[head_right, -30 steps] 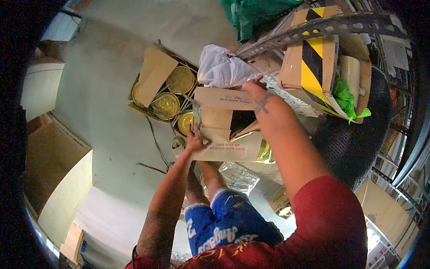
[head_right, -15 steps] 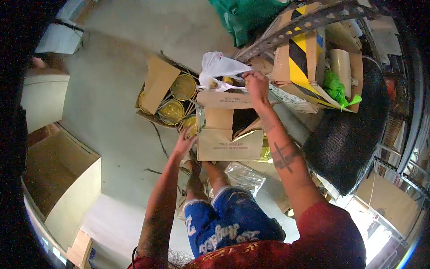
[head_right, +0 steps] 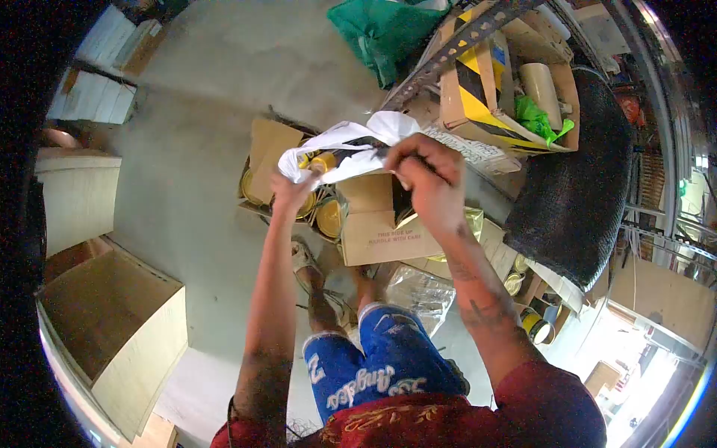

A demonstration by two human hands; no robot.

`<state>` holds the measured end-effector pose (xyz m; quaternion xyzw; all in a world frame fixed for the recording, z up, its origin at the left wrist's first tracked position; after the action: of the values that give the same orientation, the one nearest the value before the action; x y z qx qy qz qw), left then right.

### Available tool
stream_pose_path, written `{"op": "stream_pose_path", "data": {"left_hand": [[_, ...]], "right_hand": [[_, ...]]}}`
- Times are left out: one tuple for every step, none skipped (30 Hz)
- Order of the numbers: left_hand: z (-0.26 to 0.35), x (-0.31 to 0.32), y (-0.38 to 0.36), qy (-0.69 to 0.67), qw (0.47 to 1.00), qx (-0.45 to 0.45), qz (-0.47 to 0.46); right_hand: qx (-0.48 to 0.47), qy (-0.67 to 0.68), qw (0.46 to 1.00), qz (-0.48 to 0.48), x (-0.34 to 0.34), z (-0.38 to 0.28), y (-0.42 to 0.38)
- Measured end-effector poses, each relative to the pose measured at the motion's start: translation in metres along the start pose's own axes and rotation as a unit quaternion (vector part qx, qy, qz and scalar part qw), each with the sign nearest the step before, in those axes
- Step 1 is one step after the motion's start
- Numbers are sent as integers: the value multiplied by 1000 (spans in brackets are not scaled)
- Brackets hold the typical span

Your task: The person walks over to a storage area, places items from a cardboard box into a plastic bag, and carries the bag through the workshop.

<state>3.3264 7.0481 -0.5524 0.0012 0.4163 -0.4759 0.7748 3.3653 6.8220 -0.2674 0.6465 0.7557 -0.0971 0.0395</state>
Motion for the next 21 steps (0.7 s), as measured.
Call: {"op": "stream_pose_path", "data": {"left_hand": [[-18,26,9,-60,985,130,-98],[-40,50,7,-122,965,159,-168],[-22,38,-7,-184,935,188,-238],[-24,2,-19,-258,956,115,-79],[-44,-10,-13,-295,952,-16,-77],[-58,-26,-6,-332,940,-3,-76],[-69,-40,-2,-369,926,7,-75],[-68,-56,-8,-367,927,2,-80],[-58,-90,-10,-256,966,33,-26],[-46,-123,-13,-141,988,64,29],[-36,-143,-22,-137,988,62,31],[-19,-152,-32,-241,968,62,-21],[-10,-156,-40,-341,935,62,-75],[-13,-159,-42,-343,931,82,-90],[-15,-164,-46,-340,932,82,-94],[-30,-168,-48,-353,934,-31,-44],[-42,-172,-54,-360,922,-142,5],[-30,-183,-59,-415,897,-152,6],[-21,-195,-64,-414,898,-151,-1],[-11,-206,-67,-406,907,-108,-22],[-1,-217,-73,-396,915,-65,-43]], "right_hand": [[0,1,1000,-3,1,0,-10],[-41,-2,999,7,-2,0,-18],[-81,-5,996,19,3,-7,-25],[-83,-5,996,19,7,-9,-33],[-62,25,998,15,14,-16,-41],[-36,53,998,16,18,-19,-49],[-30,51,998,22,20,-20,-55],[-42,50,997,31,21,-24,-58],[-58,53,996,35,23,-29,-59],[-48,58,996,49,27,-37,-62],[-46,62,996,47,28,-41,-65],[-85,49,994,49,26,-49,-67],[-122,35,990,53,26,-58,-69],[-114,130,982,72,28,-66,-72],[-111,131,982,77,29,-75,-76],[-138,94,982,85,28,-89,-80],[-165,55,980,94,26,-99,-86],[-159,193,966,66,24,-100,-87],[-160,189,966,72,21,-104,-91],[-179,195,964,22,23,-112,-96],[-198,201,959,-27,24,-119,-101]]}}
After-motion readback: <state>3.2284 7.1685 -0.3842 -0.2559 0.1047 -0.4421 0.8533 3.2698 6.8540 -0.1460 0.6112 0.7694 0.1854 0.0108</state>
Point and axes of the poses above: each hand's wrist, its own y-axis towards the middle knuckle, its own x-axis out of the palm, z = x × y, the point moved 6 cm from there along y, towards the middle knuckle
